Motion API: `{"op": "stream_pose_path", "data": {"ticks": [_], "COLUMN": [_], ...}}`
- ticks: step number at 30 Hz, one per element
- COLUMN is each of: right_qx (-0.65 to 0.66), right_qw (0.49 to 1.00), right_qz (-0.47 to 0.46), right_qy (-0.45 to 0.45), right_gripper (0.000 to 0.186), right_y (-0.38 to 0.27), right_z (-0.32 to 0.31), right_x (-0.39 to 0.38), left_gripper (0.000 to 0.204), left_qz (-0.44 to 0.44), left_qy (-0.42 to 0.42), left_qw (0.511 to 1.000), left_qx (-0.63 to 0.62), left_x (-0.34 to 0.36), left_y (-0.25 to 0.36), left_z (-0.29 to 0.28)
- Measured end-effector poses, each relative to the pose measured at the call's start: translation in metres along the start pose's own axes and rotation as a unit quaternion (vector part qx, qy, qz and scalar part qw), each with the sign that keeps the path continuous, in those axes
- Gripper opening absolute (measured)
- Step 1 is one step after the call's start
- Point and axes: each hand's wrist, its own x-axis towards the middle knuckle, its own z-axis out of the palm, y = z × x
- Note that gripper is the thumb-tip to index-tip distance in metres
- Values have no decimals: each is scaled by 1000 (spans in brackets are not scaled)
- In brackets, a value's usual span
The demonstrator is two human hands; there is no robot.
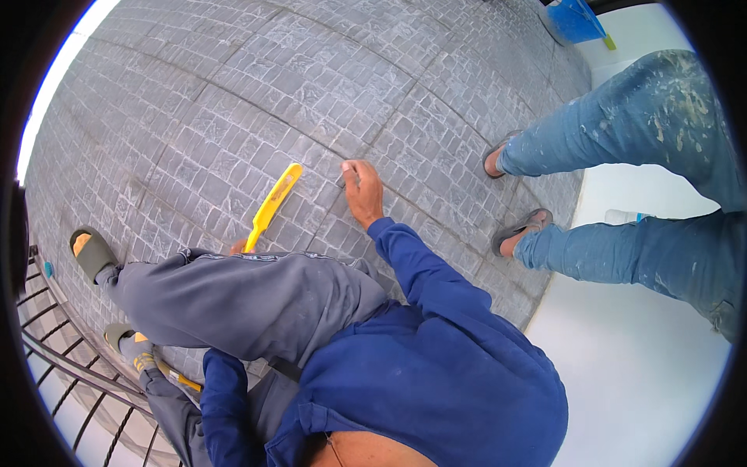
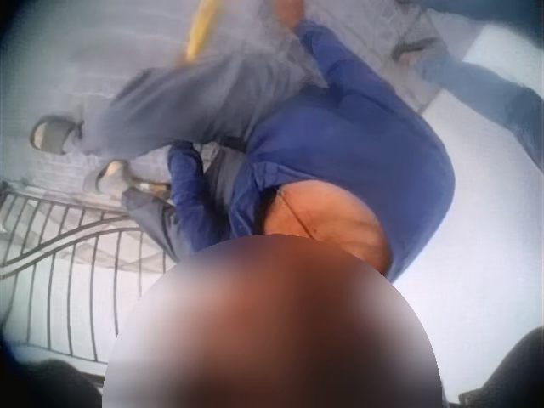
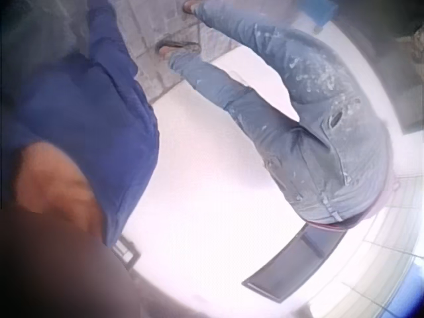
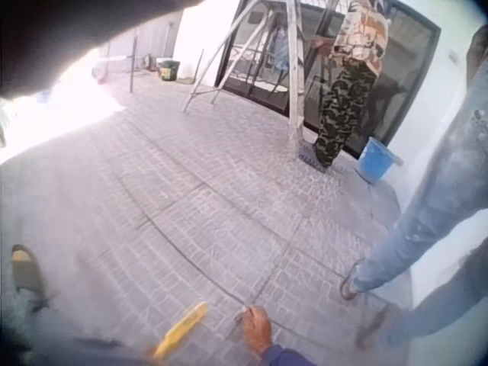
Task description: The person applies grout to tile joints using a rubber float, then brushes the surface with a yellow brush and a smaller brush to clean excess material. The person works on a tiled floor area, occasionally sitting to reach lower sections.
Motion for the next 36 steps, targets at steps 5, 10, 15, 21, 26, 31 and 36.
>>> {"op": "stream_pose_path", "data": {"ticks": [5,10,15,21,26,31,36], "right_qx": [-198,-243,-239,-273,-265,-262,-250], "right_qw": [971,964,966,958,959,959,962], "right_qz": [-25,-41,-28,-40,-40,-57,-55], "right_qy": [132,101,97,82,89,95,98], "right_gripper": [39,48,50,51,52,52,51], "right_y": [81,103,100,101,103,103,107], "right_z": [-48,-38,-43,-40,-39,-39,-37], "right_x": [29,22,27,26,26,24,21], "left_gripper": [52,50,44,44,45,42,33], "left_qz": [48,68,90,39,-162,-383,-325], "left_qy": [-122,-218,-91,-113,-198,-184,-105], "left_qw": [991,973,991,990,918,817,925], "left_qx": [21,17,29,-70,-302,-390,-168], "left_x": [6,31,64,47,30,23,-60], "left_y": [30,57,77,57,43,17,-24], "left_z": [-16,2,29,22,16,-76,-220]}}
